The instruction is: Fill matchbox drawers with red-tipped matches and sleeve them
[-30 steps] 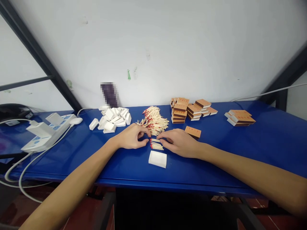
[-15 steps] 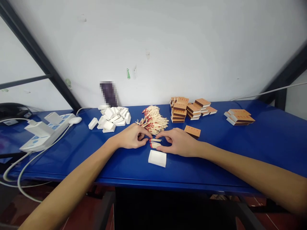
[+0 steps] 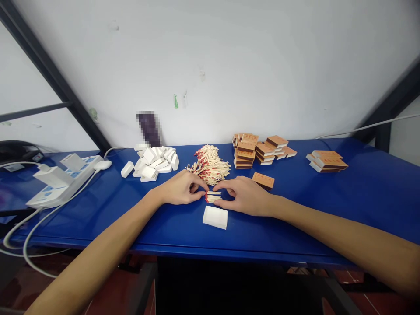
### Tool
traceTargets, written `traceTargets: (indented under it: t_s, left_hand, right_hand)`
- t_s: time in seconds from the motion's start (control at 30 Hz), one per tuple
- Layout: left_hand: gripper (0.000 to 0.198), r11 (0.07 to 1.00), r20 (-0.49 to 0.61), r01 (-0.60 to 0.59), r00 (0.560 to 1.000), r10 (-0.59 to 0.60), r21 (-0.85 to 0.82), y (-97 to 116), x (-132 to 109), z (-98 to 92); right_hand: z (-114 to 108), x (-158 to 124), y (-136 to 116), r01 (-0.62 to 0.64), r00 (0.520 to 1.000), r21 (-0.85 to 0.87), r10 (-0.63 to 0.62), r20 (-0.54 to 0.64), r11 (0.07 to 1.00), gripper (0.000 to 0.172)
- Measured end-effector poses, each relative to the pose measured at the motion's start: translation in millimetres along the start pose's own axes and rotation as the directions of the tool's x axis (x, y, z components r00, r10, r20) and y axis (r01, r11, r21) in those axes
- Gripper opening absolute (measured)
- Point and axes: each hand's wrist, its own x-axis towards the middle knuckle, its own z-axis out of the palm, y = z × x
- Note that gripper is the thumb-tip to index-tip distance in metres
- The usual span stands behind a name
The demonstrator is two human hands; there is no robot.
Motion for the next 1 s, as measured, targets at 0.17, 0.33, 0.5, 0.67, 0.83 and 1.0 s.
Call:
traceTargets:
  t_s: [0.17, 0.33, 0.5, 0.67, 0.83, 1.0]
  left_hand:
    - [0.023, 1.000, 0.013, -0.013, 1.000, 0.013, -0.023, 1.6, 0.2, 0.0]
    - [0.022, 0.999, -0.005, -0.037, 0.999, 0.037, 0.004, 0.1, 1.3, 1.6]
    - [0.021, 0.998, -0.009, -0.058, 0.998, 0.058, 0.017, 1.6, 1.7, 1.7]
    - [0.021, 0.997, -0.006, -0.067, 0.998, 0.067, 0.031, 4.9, 2.2, 0.2]
    - [0.025, 0.996, 0.004, -0.087, 0.996, 0.087, 0.029, 8.0, 3.6, -0.5]
    - [0.031, 0.996, 0.004, -0.083, 0.997, 0.083, 0.030, 11.5, 4.9, -0.8]
  right_hand:
    - [-0.7, 0.8, -0.4, 0.002, 1.000, 0.029, -0.003, 0.005, 1.000, 0.023]
    - [-2.1, 1.2, -1.1, -0.010, 1.000, 0.059, 0.009, 0.019, 0.998, 0.020]
    - [-2.8, 2.0, -1.1, -0.005, 1.000, 0.070, 0.003, 0.030, 0.998, 0.018]
    - [-2.5, 2.6, -0.5, -0.006, 0.999, 0.085, 0.003, 0.041, 0.996, 0.018]
    - [-3.1, 3.4, -0.5, -0.019, 0.999, 0.134, 0.012, 0.052, 0.991, 0.016]
    - [-1.4, 3.5, -1.3, -0.023, 0.999, 0.121, 0.019, 0.036, 0.992, 0.015]
